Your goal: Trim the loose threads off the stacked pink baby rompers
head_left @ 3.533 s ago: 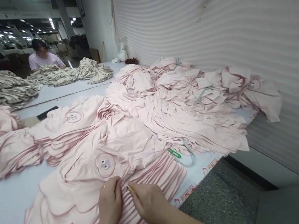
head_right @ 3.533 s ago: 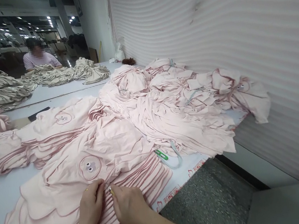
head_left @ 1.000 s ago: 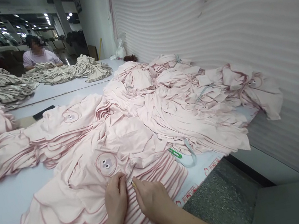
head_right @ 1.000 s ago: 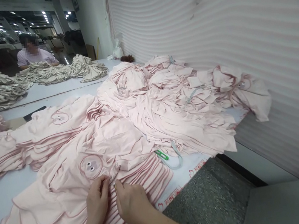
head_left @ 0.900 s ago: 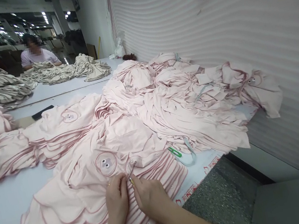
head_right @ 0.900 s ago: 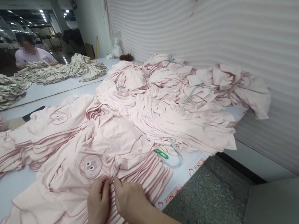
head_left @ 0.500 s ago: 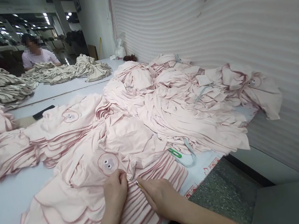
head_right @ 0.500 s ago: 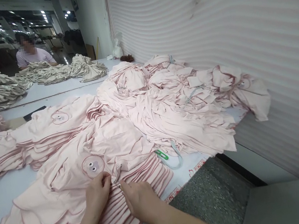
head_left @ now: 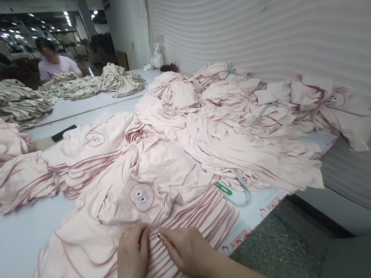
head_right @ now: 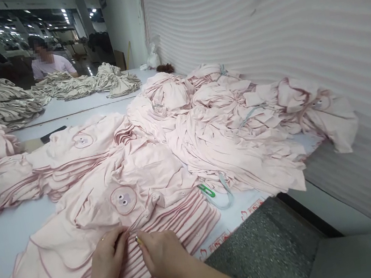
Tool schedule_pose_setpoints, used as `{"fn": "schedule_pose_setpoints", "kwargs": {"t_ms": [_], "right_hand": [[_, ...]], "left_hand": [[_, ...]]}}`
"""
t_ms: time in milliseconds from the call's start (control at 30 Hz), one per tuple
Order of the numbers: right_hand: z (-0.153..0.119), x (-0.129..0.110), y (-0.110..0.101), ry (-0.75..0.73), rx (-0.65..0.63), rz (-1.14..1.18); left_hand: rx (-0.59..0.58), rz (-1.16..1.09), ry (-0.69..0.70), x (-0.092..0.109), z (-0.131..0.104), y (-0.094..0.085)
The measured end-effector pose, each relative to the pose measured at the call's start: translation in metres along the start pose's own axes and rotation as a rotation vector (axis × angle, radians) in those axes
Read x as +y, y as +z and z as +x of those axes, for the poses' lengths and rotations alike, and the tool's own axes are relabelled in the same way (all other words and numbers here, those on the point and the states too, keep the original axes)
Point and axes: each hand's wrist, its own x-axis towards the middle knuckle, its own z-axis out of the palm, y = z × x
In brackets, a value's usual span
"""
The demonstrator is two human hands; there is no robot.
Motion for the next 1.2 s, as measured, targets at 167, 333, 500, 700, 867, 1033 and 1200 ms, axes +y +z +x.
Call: {"fn": "schedule_pose_setpoints", "kwargs": {"t_ms": [167,333,500,700,867,1033,1200], "right_hand": [[0.002,-0.009,0.003,0.021,0.008,-0.029],[-0.002,-0.01,-0.004,0.039,0.007,-0.011],[0.001,-0.012,0.003,0.024,-0.009,-0.039],[0.012,-0.026,0.03,0.137,-0.113,-0.354],[0.016,-0.019,0.033,0.157,-0.149,-0.388],[0.008,-0.008,0.027,0.197,-0.131,-0.465],[-0.003,-0.009,0.004,0.108,-0.159,-0.33]], "left_hand": [[0.017,-0.01,-0.073,0.005,0.003,-0.001],[-0.083,-0.092,-0.075,0.002,-0.002,-0.012],[0.017,-0.004,0.038,-0.003,-0.005,-0.012],[0.076,0.216,0.436,0.0,-0.022,0.005],[0.071,0.398,0.384,0.014,-0.037,0.016],[-0.009,0.421,0.245,0.027,-0.022,0.021],[0.015,0.341,0.128,0.02,0.003,0.021]]}}
